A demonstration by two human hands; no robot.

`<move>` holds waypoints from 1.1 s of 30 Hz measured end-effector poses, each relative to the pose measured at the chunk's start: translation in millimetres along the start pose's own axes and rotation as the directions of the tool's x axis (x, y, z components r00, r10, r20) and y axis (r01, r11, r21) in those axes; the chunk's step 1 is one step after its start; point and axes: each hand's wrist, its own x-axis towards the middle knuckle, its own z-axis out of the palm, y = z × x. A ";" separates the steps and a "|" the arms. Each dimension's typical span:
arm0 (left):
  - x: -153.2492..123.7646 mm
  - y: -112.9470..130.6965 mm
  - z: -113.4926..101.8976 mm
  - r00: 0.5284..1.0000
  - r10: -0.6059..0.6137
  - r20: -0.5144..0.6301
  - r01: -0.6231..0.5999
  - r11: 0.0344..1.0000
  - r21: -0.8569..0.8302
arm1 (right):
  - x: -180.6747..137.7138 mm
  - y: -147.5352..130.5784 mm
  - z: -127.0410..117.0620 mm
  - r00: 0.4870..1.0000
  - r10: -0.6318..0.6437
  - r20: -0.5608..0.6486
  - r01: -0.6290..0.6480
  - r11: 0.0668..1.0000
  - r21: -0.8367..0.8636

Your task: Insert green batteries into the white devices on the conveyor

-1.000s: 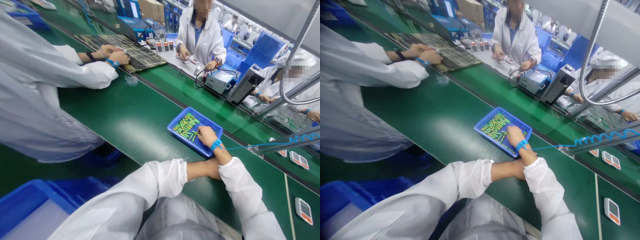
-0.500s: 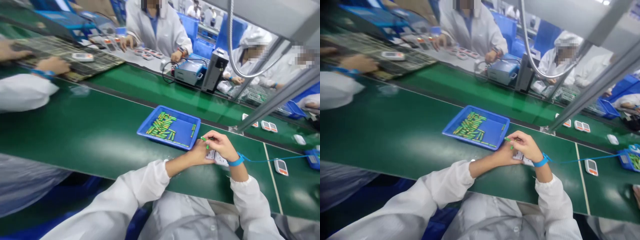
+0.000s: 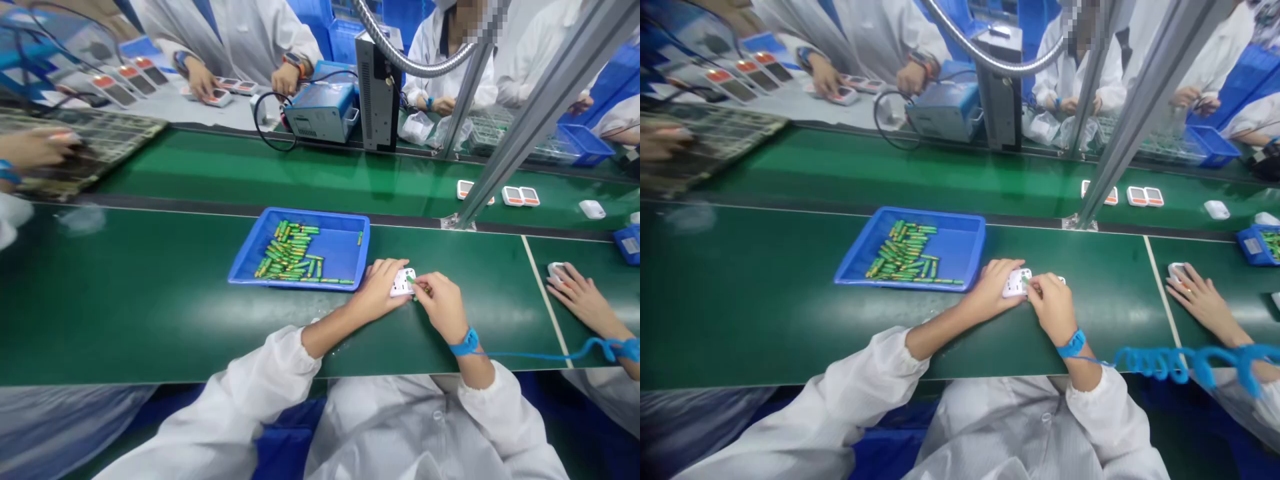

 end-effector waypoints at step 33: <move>0.4 2.9 -6.2 1.000 0.024 0.011 -0.024 0.999 -0.025 | 3.4 15.5 -25.5 0.992 -0.023 0.121 -0.015 0.951 0.309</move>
